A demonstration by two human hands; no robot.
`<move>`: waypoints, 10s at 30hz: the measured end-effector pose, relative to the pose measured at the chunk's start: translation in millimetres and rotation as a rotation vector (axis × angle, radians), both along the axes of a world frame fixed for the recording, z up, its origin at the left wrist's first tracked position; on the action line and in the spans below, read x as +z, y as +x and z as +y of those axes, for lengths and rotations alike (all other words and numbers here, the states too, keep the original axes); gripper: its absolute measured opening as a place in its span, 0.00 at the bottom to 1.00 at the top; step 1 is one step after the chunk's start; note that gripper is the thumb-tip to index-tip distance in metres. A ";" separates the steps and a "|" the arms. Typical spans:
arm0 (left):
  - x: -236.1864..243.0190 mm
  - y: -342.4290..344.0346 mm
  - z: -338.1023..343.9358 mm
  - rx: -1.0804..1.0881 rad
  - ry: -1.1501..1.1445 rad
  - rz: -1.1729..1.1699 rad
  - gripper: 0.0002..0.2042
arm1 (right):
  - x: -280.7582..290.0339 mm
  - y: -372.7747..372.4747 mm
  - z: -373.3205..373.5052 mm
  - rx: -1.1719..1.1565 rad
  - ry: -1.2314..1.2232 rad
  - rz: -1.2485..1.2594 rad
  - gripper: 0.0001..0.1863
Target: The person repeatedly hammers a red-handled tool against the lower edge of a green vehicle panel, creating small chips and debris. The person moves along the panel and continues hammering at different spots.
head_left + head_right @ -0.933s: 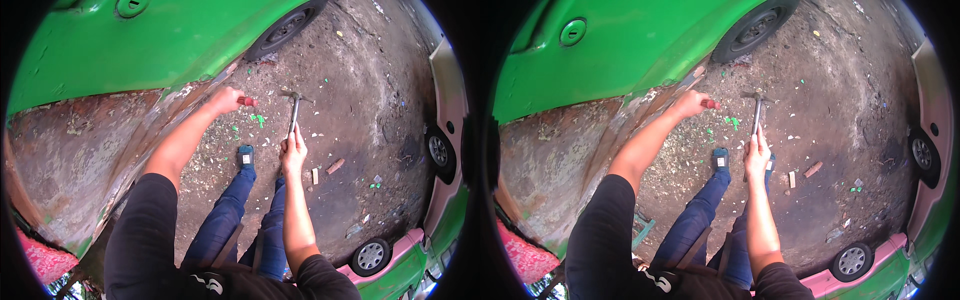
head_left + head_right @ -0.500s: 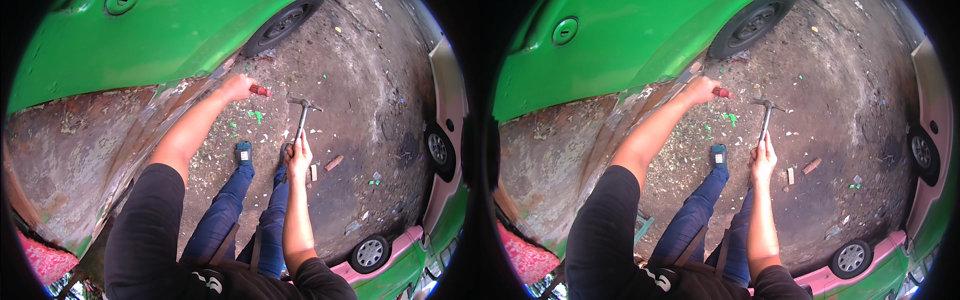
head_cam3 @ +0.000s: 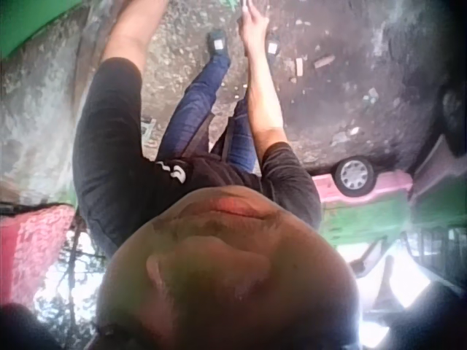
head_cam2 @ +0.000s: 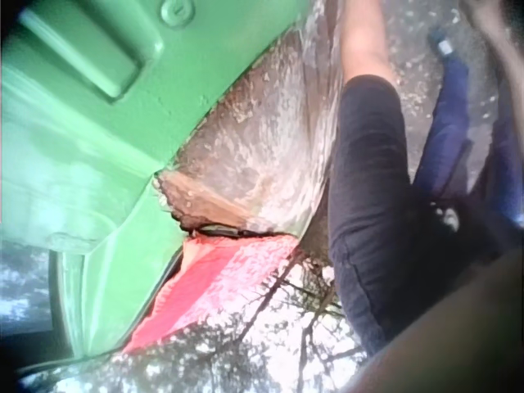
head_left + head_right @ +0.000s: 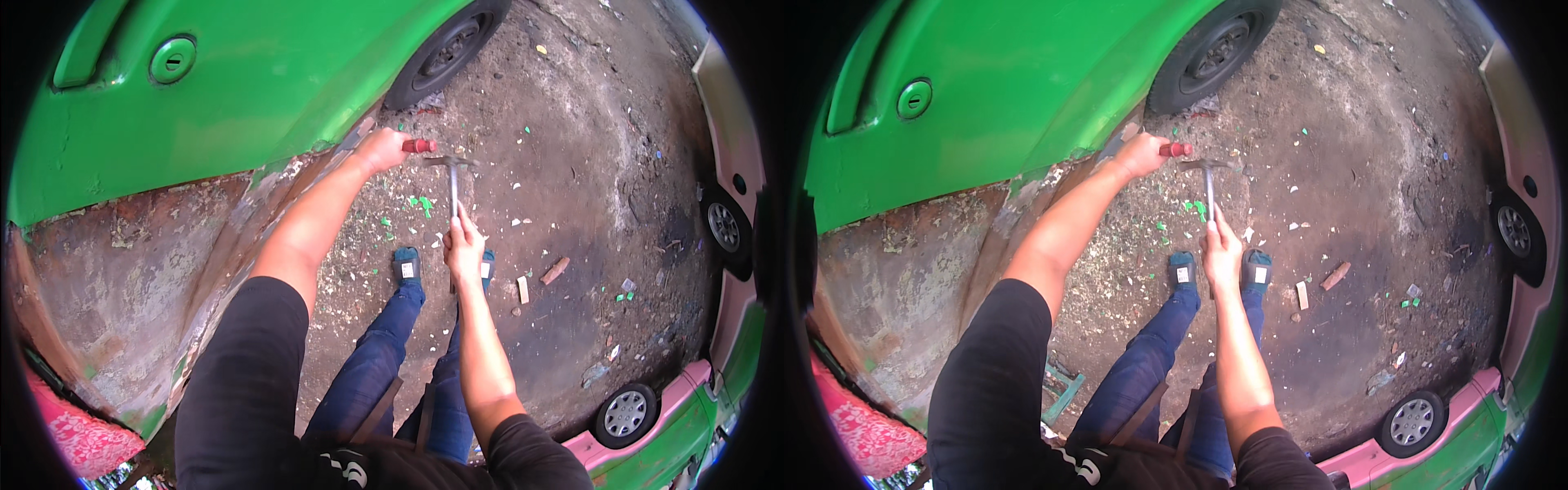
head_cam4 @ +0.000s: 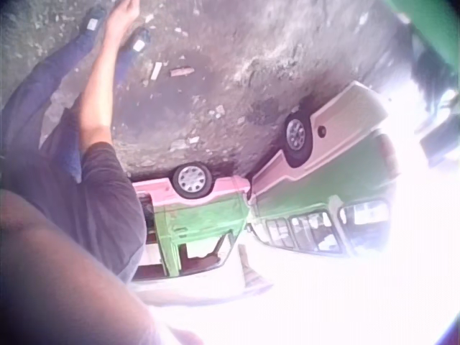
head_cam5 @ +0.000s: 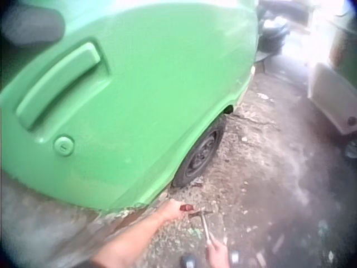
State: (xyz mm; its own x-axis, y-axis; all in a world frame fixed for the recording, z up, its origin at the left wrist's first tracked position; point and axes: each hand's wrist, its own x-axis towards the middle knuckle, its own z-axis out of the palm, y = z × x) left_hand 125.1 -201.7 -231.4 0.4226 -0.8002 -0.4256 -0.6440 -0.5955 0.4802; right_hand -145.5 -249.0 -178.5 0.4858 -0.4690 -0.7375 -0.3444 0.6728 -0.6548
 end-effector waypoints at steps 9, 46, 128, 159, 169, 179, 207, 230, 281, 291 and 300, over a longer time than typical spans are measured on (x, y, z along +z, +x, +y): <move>0.7 -8.8 1.7 -0.074 0.128 0.018 0.08 | 4.1 -4.8 -18.2 -0.308 0.079 -0.058 0.23; -2.3 1.6 -4.0 0.054 0.135 0.024 0.07 | 6.7 5.3 -26.0 -0.255 0.134 0.027 0.24; -15.2 -29.2 77.7 -0.202 -0.428 -0.116 0.09 | 39.5 -38.6 12.8 -0.152 -0.105 -0.069 0.25; -1.5 -24.0 67.5 -0.318 -0.177 -0.010 0.05 | 20.5 -52.0 29.0 -0.178 -0.124 -0.013 0.24; 14.9 -28.4 34.6 -0.336 -0.099 -0.099 0.07 | 25.2 -63.6 18.7 -0.249 -0.064 0.027 0.24; 15.9 -24.9 36.4 -0.201 -0.144 -0.066 0.05 | 32.3 -59.0 9.2 -0.227 -0.034 -0.042 0.24; 17.6 -23.0 31.2 -0.079 0.026 -0.081 0.07 | 52.0 -19.6 -0.8 -0.433 0.052 -0.048 0.26; 14.1 -7.2 -4.3 -0.082 0.147 0.012 0.11 | 11.2 3.0 5.7 -0.277 0.179 -0.023 0.24; -5.9 -26.3 4.2 -0.269 0.388 0.011 0.11 | 9.0 -46.3 -1.5 -0.239 0.175 0.195 0.24; -13.2 -18.7 9.9 -0.215 0.260 0.021 0.12 | 13.2 -16.1 13.4 -0.390 0.249 0.104 0.25; 3.5 -34.2 51.5 -0.216 -0.157 -0.086 0.06 | 24.9 -51.8 -4.8 -0.399 0.189 0.054 0.24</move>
